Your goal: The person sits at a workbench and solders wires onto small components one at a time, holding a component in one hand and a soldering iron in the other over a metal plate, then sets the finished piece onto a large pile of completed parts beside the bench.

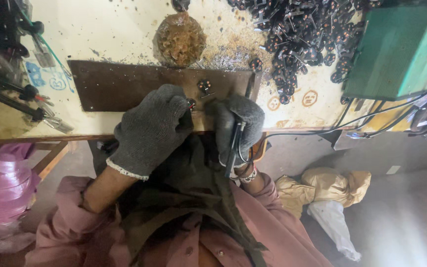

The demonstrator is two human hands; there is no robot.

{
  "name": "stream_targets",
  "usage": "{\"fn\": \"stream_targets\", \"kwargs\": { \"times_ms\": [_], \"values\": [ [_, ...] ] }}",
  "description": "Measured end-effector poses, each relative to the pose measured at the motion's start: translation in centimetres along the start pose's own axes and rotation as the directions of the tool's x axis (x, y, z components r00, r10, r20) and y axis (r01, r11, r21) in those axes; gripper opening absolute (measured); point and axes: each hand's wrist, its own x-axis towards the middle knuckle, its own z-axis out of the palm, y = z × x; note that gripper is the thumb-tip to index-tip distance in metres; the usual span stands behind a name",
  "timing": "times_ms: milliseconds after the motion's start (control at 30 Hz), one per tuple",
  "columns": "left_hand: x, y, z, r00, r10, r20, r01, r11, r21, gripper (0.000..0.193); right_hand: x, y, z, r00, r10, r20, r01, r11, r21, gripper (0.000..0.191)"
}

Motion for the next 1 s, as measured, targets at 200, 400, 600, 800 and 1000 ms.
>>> {"fn": "stream_targets", "kwargs": {
  "times_ms": [200, 400, 600, 800, 1000],
  "values": [
    [-2.0, -0.9, -0.7, 0.999, -0.003, -0.038, 0.001, 0.999, -0.038, 0.039, 1.6, -1.6, 1.2, 0.985, -0.165, 0.043, 0.168, 0.982, -0.088, 0.022],
    [-4.9, -0.7, -4.3, 0.999, -0.041, 0.002, 0.039, 0.949, 0.312, 0.041, 1.2, -1.7, 1.1, 0.987, -0.05, -0.15, 0.053, 0.999, 0.012, 0.017],
    [6.5, 4.1, -10.2, 0.855, 0.466, -0.226, -0.167, 0.661, 0.732, 0.035, 0.7, -1.6, 0.9, 0.961, 0.102, -0.257, -0.078, 0.992, 0.102, 0.027],
    [8.2, 11.0, -10.4, 0.765, 0.572, -0.296, -0.501, 0.817, 0.286, 0.035, 0.0, -2.9, 0.7, 0.981, 0.073, -0.177, -0.052, 0.991, 0.123, 0.024],
    [6.9, -7.4, -13.4, 0.893, -0.17, -0.418, 0.363, 0.82, 0.443, 0.032, 2.5, -2.8, 1.2, 0.994, -0.089, -0.064, 0.092, 0.995, 0.042, 0.023]
  ]
}}
